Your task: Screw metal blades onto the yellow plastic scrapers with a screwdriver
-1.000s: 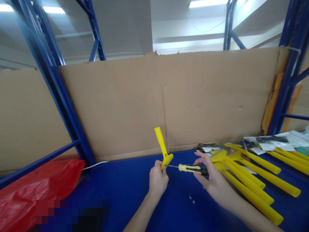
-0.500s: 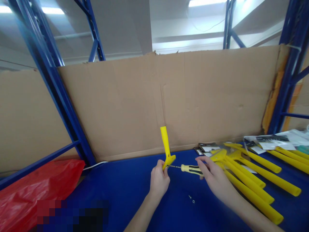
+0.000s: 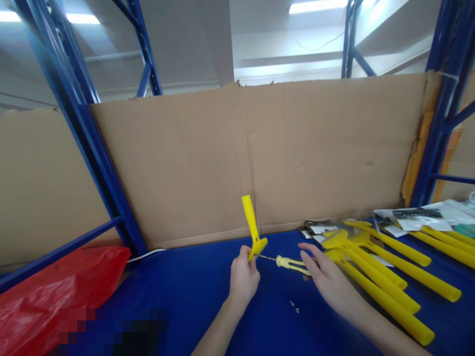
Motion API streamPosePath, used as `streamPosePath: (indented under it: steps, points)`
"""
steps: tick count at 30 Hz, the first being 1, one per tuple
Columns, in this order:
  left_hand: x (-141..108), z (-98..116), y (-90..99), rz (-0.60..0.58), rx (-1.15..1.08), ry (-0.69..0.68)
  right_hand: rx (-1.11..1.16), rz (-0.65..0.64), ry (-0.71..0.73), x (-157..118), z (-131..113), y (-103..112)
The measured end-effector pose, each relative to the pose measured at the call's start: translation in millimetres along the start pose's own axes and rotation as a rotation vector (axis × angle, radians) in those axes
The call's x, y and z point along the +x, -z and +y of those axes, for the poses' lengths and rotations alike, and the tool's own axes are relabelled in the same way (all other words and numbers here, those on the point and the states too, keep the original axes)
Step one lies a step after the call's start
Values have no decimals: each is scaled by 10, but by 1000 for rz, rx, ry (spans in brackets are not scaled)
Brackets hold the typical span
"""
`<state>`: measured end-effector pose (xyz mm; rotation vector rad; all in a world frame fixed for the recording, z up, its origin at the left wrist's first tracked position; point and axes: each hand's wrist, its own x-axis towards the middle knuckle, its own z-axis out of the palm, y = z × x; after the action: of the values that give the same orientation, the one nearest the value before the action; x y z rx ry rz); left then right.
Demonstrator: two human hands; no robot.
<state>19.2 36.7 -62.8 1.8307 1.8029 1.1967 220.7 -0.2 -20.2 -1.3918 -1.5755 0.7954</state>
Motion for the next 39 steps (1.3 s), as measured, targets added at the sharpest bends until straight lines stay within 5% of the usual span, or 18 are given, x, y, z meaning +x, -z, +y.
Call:
streamPosePath:
  steps: [7, 13, 18, 23, 29, 35, 39]
  points:
    - [-2, 8, -10, -34, -21, 3, 43, 77, 181, 28, 19, 23]
    - [-8, 34, 5, -16, -5, 21, 82, 22, 9, 15, 20, -3]
    - [-13, 35, -8, -20, 33, 19, 89, 23, 70, 12, -17, 45]
    - [-7, 36, -11, 1, 26, 28, 49, 14, -23, 21, 33, 36]
    - [-5, 46, -8, 4, 20, 28, -35, 122, 250, -5, 9, 31]
    - [-3, 42, -2, 29, 14, 49, -13, 104, 97, -57, -7, -20]
    - [-9, 46, -7, 22, 13, 37, 104, 61, 174, -41, 6, -19]
